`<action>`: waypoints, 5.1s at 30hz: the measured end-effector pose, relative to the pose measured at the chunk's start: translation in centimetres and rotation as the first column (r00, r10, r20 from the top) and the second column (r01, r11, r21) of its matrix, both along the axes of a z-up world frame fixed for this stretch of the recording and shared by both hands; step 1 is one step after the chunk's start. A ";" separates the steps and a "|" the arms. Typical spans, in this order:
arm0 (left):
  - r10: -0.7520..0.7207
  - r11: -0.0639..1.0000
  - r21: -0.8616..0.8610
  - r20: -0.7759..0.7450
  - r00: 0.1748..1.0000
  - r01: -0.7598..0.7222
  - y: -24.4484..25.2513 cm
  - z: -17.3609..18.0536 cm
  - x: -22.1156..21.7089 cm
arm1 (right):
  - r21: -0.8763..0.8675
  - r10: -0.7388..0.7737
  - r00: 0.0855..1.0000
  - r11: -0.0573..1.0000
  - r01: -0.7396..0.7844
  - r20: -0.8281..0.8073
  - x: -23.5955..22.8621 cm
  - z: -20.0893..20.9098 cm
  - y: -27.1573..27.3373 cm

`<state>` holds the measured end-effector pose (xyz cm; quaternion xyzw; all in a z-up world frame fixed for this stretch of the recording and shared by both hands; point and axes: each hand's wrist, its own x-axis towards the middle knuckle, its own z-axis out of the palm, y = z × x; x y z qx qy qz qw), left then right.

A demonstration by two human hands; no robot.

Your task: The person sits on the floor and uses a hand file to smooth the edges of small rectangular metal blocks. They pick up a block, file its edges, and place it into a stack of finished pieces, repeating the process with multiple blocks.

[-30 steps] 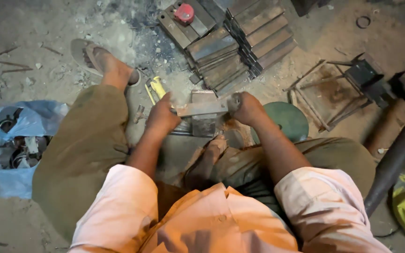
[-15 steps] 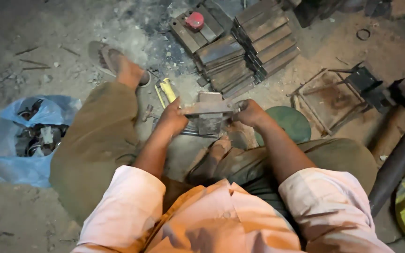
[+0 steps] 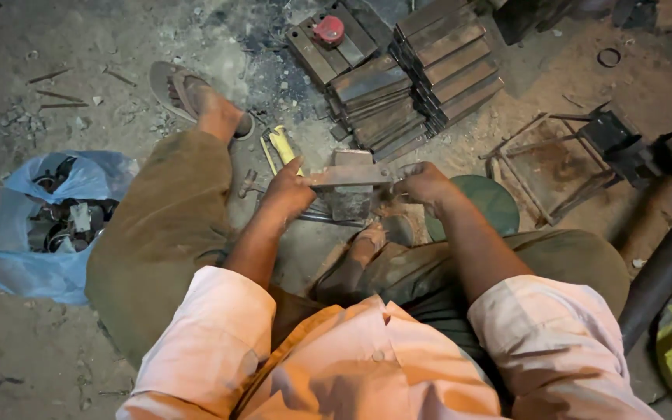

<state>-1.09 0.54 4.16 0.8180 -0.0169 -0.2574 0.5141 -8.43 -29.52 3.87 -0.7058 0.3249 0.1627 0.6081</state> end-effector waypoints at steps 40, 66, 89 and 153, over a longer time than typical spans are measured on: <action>-0.486 0.837 0.494 0.470 0.737 0.237 -0.9 4.4 2.0 | -0.684 0.621 0.768 0.629 -0.369 0.157 1.1 2.8 0.2; -0.376 0.915 0.201 0.734 0.565 0.349 -8.9 -0.9 -0.5 | -0.679 0.496 0.790 0.720 -0.142 0.360 -0.8 2.0 -1.2; -0.325 0.937 0.133 0.672 0.665 0.324 -9.1 -0.3 -0.6 | -0.610 0.390 0.836 0.788 -0.087 0.385 -0.4 0.8 2.3; -0.241 0.951 0.068 0.771 0.589 0.301 -9.7 -2.8 -0.3 | -0.592 0.568 0.817 0.628 -0.505 -0.094 5.3 1.4 -0.9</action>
